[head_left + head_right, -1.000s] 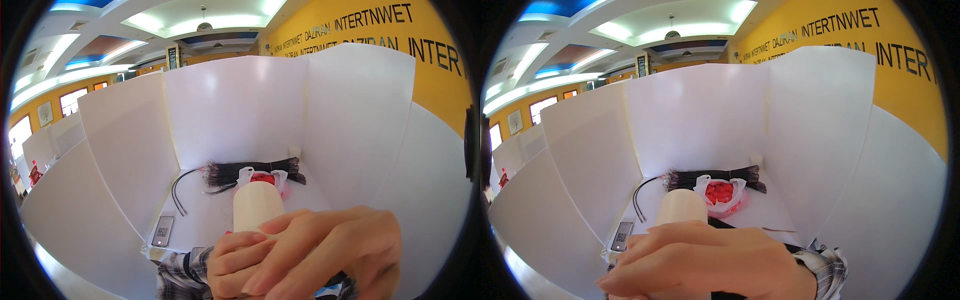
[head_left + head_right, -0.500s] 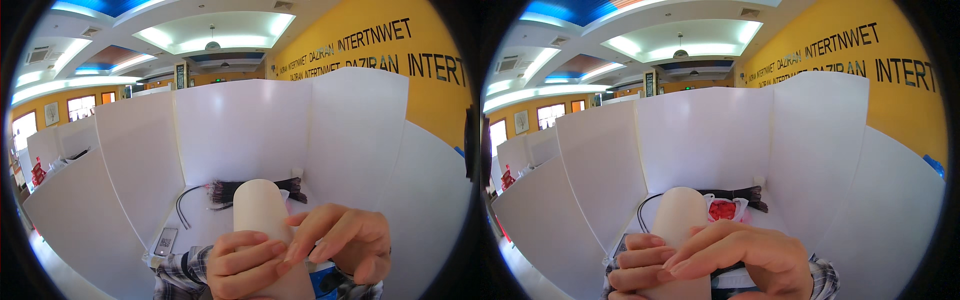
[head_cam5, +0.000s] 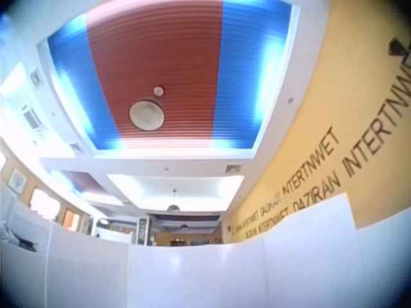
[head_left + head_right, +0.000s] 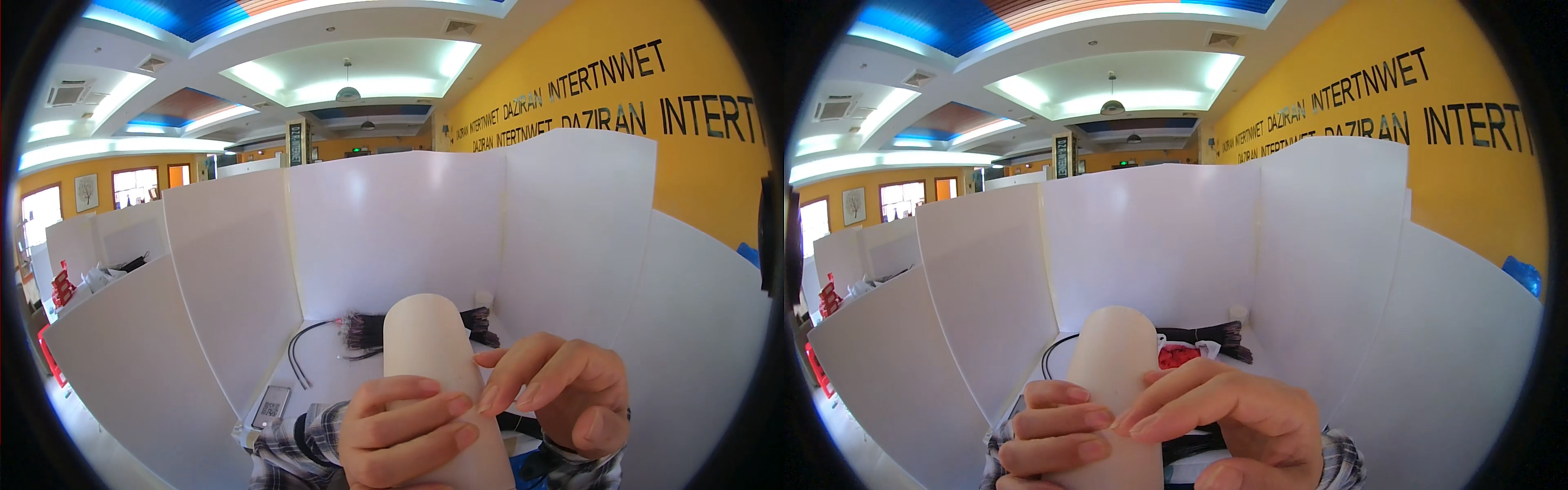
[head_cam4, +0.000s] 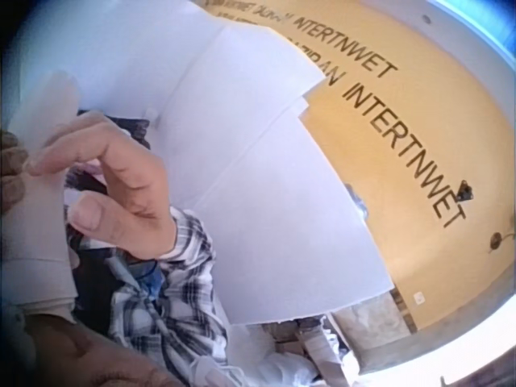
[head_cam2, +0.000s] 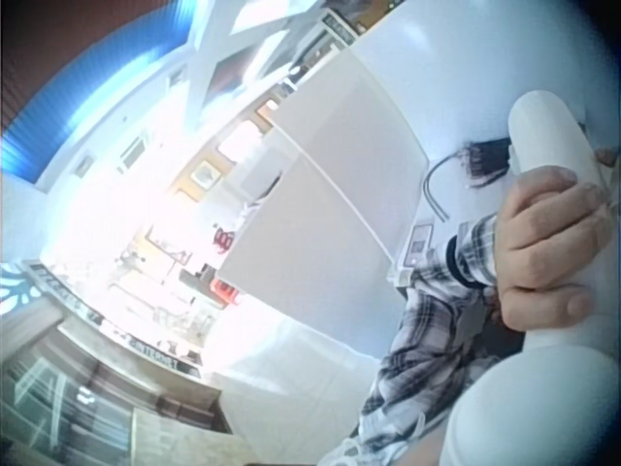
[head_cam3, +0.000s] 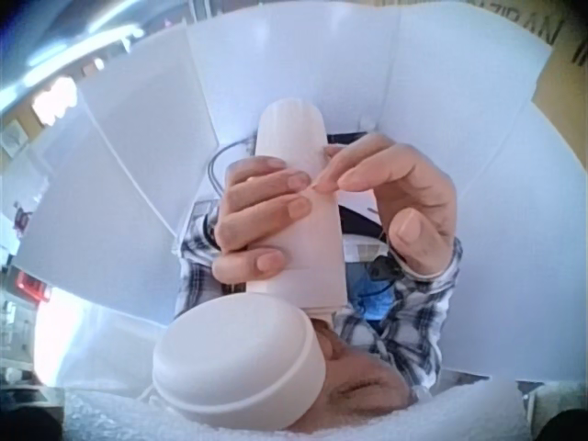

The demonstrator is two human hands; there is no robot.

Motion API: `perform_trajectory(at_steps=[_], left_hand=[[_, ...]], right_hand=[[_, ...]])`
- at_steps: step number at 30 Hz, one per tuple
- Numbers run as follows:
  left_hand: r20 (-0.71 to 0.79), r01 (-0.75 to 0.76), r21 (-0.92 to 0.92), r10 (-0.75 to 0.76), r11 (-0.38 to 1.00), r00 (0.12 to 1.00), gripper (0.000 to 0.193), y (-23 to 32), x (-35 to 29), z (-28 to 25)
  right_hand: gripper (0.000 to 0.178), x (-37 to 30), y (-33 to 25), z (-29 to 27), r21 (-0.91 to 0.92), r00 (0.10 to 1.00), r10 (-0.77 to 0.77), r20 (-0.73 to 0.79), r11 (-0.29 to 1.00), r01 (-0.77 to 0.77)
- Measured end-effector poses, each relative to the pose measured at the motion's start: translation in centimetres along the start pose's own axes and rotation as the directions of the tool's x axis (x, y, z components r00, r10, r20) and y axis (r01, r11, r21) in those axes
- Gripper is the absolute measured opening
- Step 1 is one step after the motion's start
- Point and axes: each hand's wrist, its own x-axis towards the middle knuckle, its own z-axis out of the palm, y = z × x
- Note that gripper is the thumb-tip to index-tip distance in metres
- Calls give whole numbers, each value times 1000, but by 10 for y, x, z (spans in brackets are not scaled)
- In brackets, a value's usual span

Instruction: Inserting wired terminals into a red plastic connector housing to assemble a wire harness.

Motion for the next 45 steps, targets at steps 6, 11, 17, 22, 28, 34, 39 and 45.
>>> perform_trajectory(at_steps=[6,11,17,22,28,34,39,45], left_hand=[[199,81,-26,-74,996,977,18,5,10,-16],[123,9,-12,-7,1000,992,17,-4,3,-11],[66,-125,-100,132,987,989,22,-10,7,-5],[28,-63,-42,65,997,998,21,-9,5,-1],[24,-129,-50,130,990,991,20,-13,6,-4],[-1,-125,-42,125,991,992,20,-17,3,4],[3,-106,-40,106,994,994,21,-18,5,4],[87,-51,-23,53,998,995,9,-14,13,-6]], right_hand=[[34,-2,7,-30,4,999,8,32,1000,-8],[16,-30,118,-77,-124,870,335,-362,908,-401],[31,-204,285,-180,-815,706,545,-451,71,-575],[25,-246,298,-163,-748,652,501,-569,14,-663],[23,-251,305,-161,-805,719,439,-539,-18,-593],[22,-249,302,-160,-796,708,447,-548,-16,-606],[21,-256,307,-165,-809,729,433,-531,-5,-587],[22,-252,300,-161,-801,716,449,-534,2,-598]])
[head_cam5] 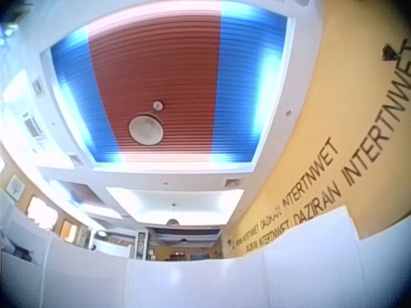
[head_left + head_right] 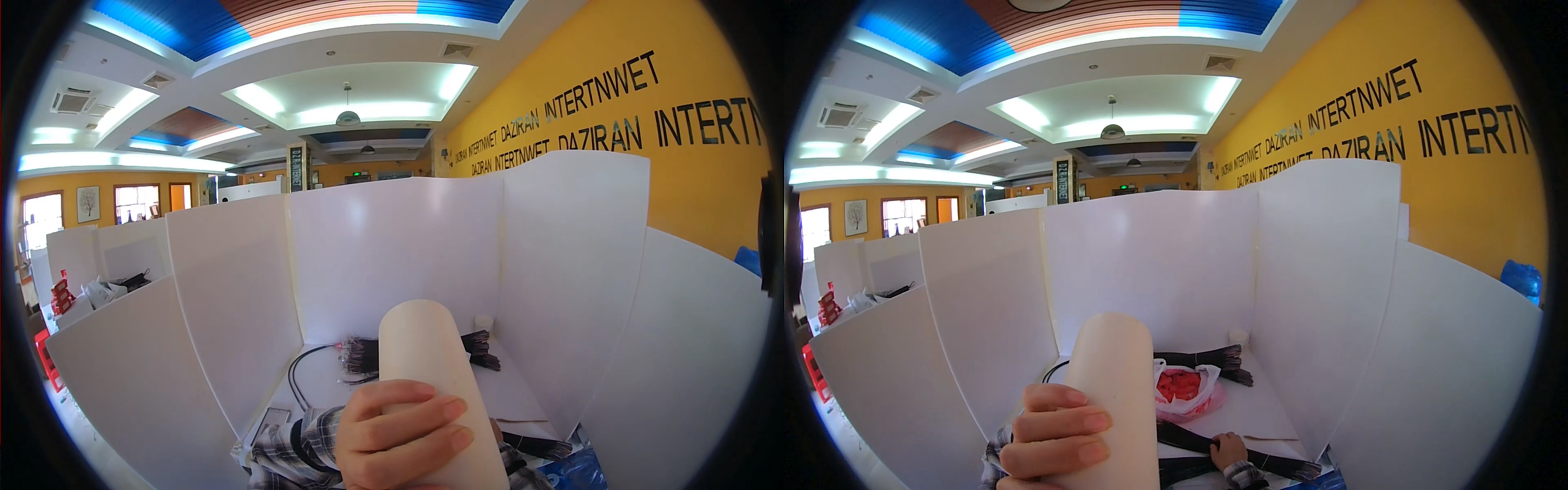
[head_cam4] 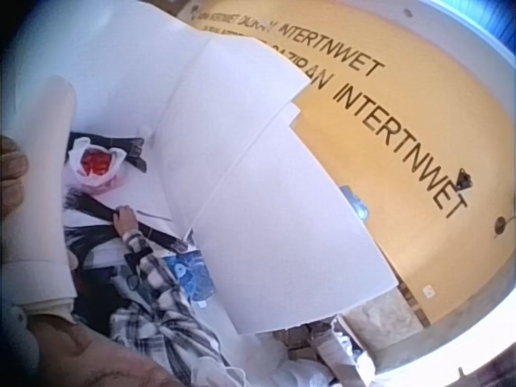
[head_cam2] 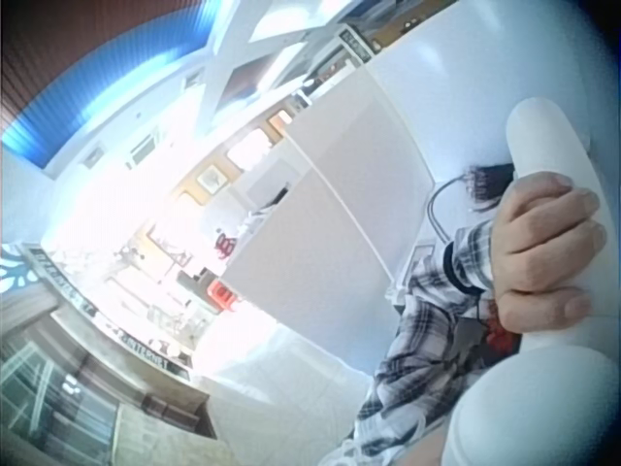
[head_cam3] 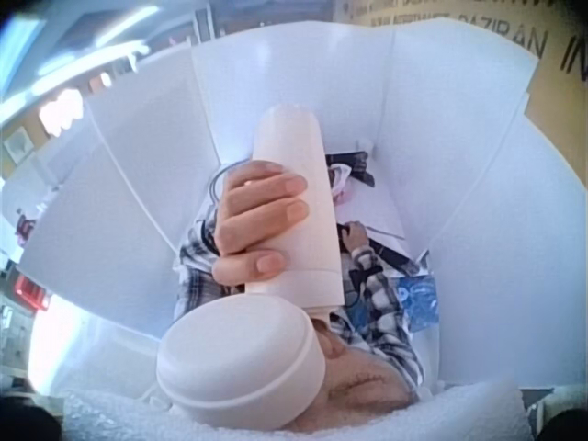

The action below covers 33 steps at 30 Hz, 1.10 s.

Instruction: Inserting wired terminals into a red plastic connector housing to assemble a wire harness.

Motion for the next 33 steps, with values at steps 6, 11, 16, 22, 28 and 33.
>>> perform_trajectory(at_steps=[6,11,16,22,28,33], left_hand=[[-97,-26,-35,22,999,995,21,-10,-16,16],[-49,83,-21,-84,996,995,15,1,-27,11],[-26,264,-84,-267,961,963,22,3,-56,14],[655,765,-148,-518,627,551,18,0,-76,-5],[688,771,-227,-658,-595,-305,65,14,-133,17],[540,973,-26,-822,-228,-179,75,16,-215,41]], right_hand=[[22,-3,5,-3,-10,1000,-12,-20,1000,11],[22,-1,-2,-3,60,1000,-20,-14,998,21],[21,-2,31,21,-3,996,-87,31,996,87],[26,5,7,-11,200,995,-84,-47,975,92],[51,1,-61,-94,719,968,-210,140,693,46],[73,0,-106,-123,719,926,-341,163,684,125]])
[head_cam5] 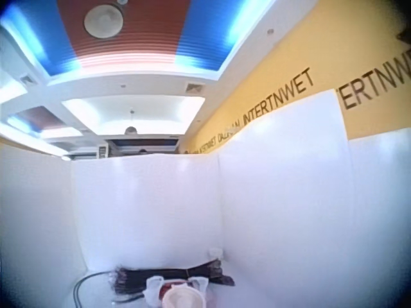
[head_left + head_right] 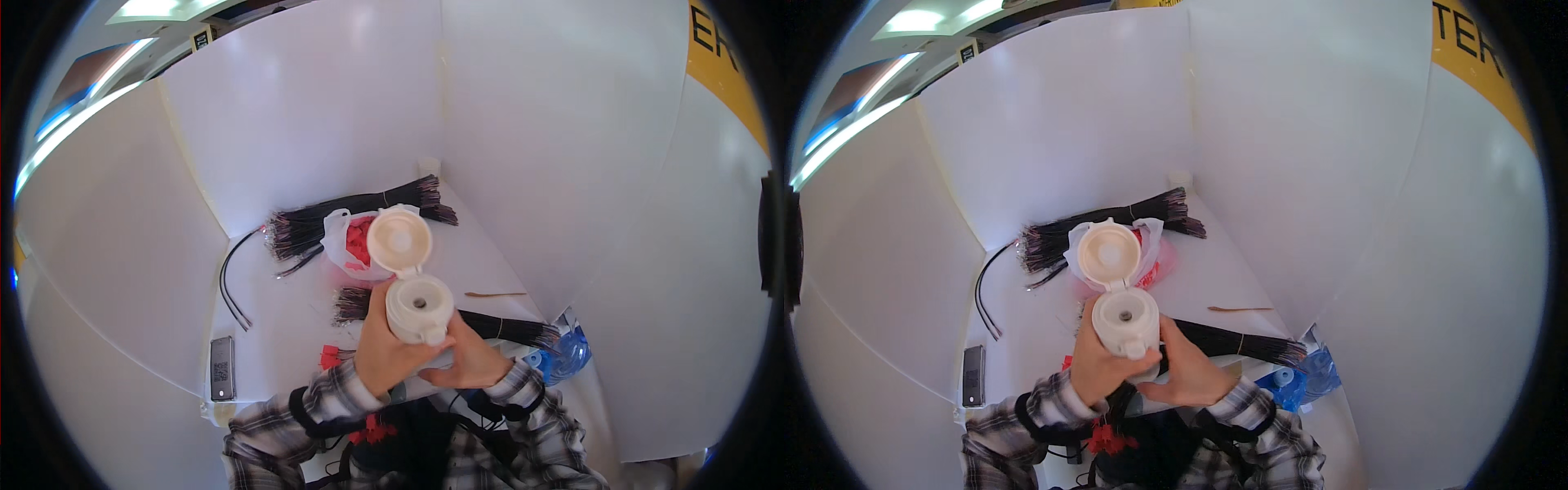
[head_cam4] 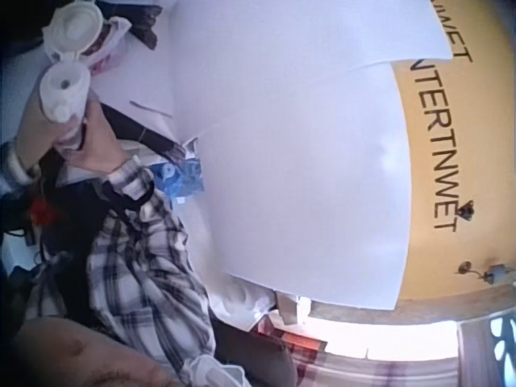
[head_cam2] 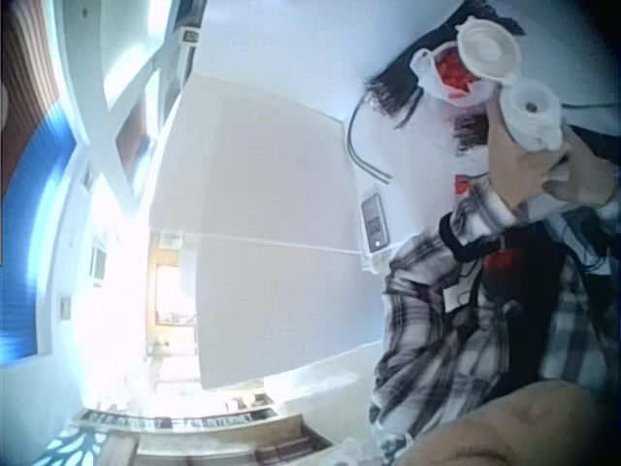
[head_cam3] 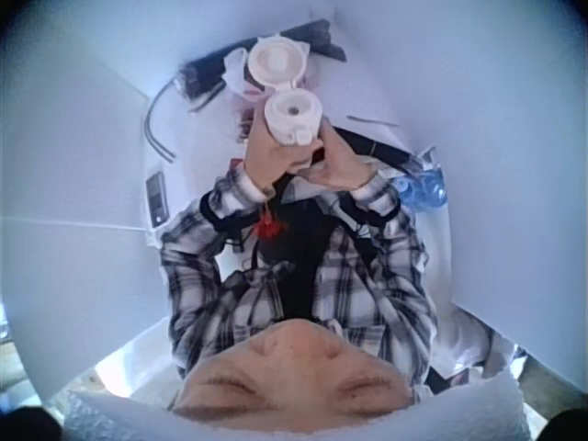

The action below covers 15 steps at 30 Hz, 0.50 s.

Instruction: Inserting wired terminals into a red plastic connector housing to assemble a wire harness.

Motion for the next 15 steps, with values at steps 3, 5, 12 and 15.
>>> perform_trajectory(at_steps=[3,5,12,15], left_hand=[[-113,-31,-86,21,996,993,66,-38,13,11],[-127,-12,-131,-5,991,992,69,-45,15,17],[80,40,121,-50,992,996,75,-53,35,-31],[-110,53,-5,-53,999,993,56,-49,39,-69]], right_hand=[[80,2,12,9,-139,984,111,-143,982,-131],[79,6,21,12,-178,961,197,-196,956,-233],[70,21,91,-43,-246,869,137,-475,928,-281],[70,18,136,-97,-268,836,125,-535,913,-308]])
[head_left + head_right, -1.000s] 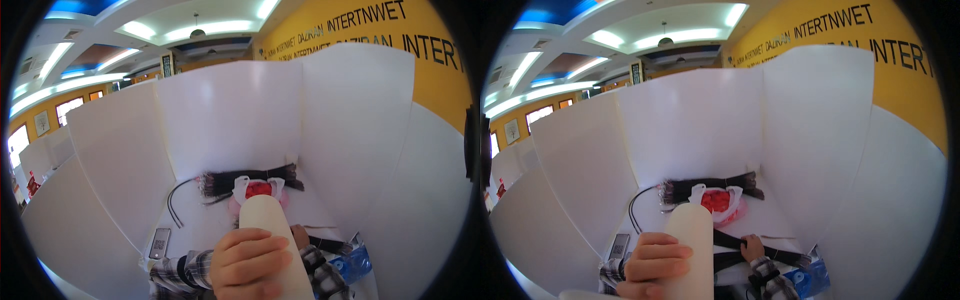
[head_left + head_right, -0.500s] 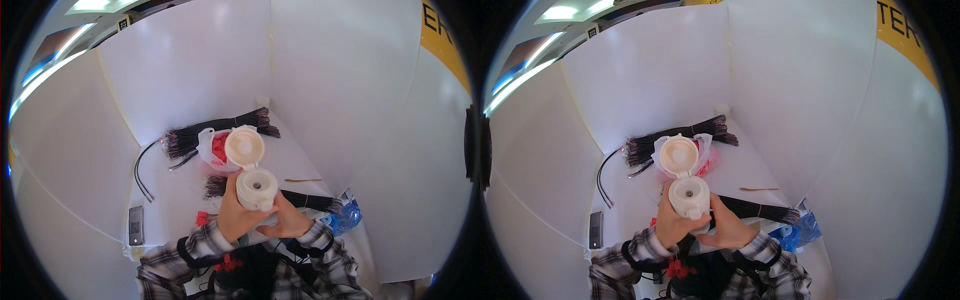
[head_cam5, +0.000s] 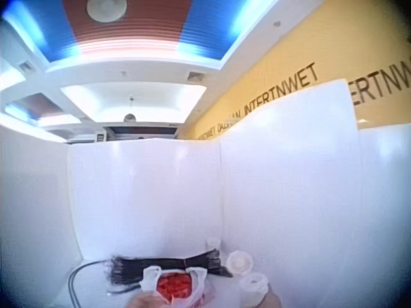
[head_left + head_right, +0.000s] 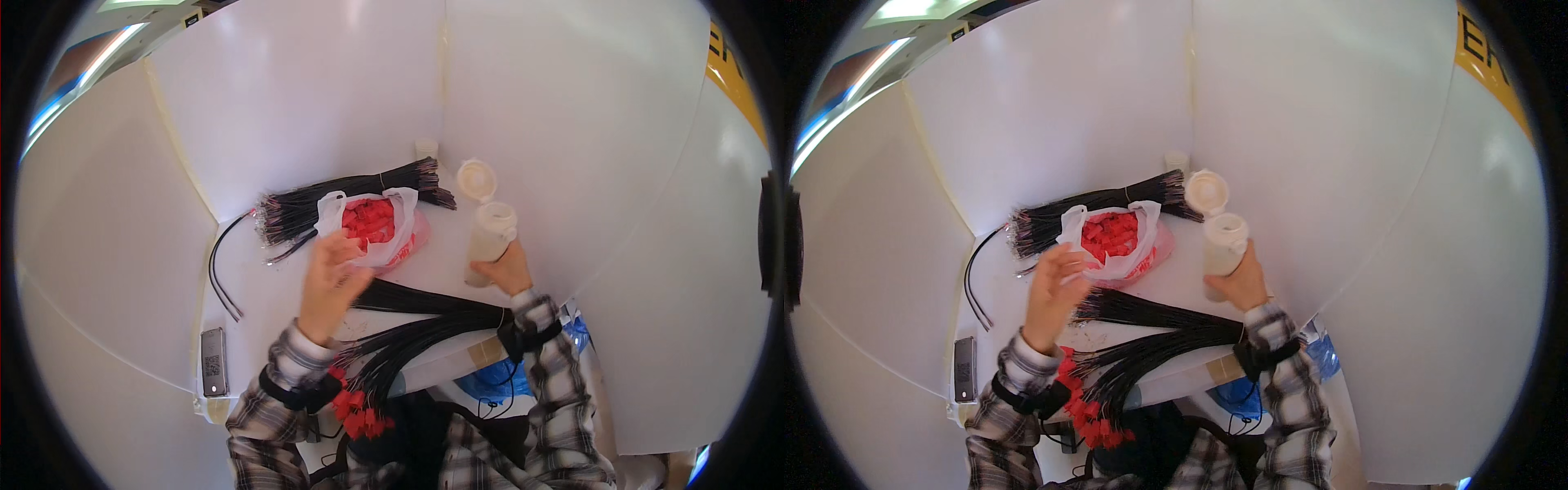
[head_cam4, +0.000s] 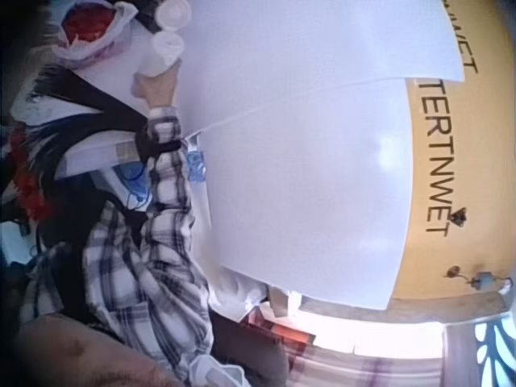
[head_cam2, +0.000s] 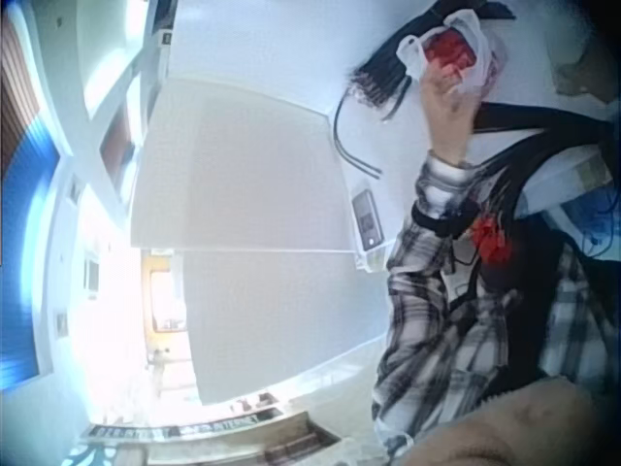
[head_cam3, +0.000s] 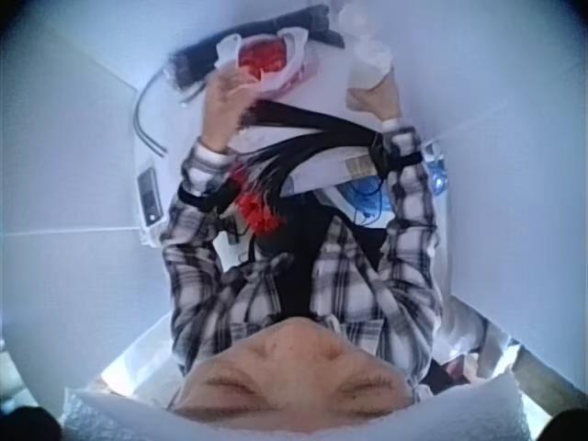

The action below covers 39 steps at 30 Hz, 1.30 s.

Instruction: Inserting wired terminals into a red plastic connector housing to assemble a wire harness.

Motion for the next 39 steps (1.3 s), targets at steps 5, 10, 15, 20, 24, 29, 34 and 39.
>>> perform_trajectory(at_steps=[5,10,15,20,24,29,34,39], left_hand=[[-192,53,-157,-84,986,978,40,-34,-4,-58],[-269,68,-198,-121,978,956,37,-58,-11,-84],[-280,43,-304,-132,952,951,35,-84,-12,-97],[-303,-32,-354,-82,935,949,31,-100,-12,-107],[-312,-47,-398,-87,916,946,28,-116,-14,-117],[-362,-83,-505,-124,859,924,26,-123,-17,-119],[-386,-69,-535,-171,842,906,22,-141,-18,-124],[-428,-19,-536,-252,844,868,17,-145,-19,-126]], right_hand=[[70,17,42,-18,30,995,78,-60,997,-76],[71,22,64,-20,28,993,86,-77,996,-84],[72,20,60,-17,50,987,138,-87,990,-134],[72,19,65,-25,161,971,237,28,958,-239],[72,12,72,-22,154,983,176,47,971,-182],[73,6,63,-27,121,971,240,-11,964,-237],[63,-27,66,-41,-188,979,204,-25,960,-205],[39,-44,-36,-39,-513,912,386,139,815,-267]])
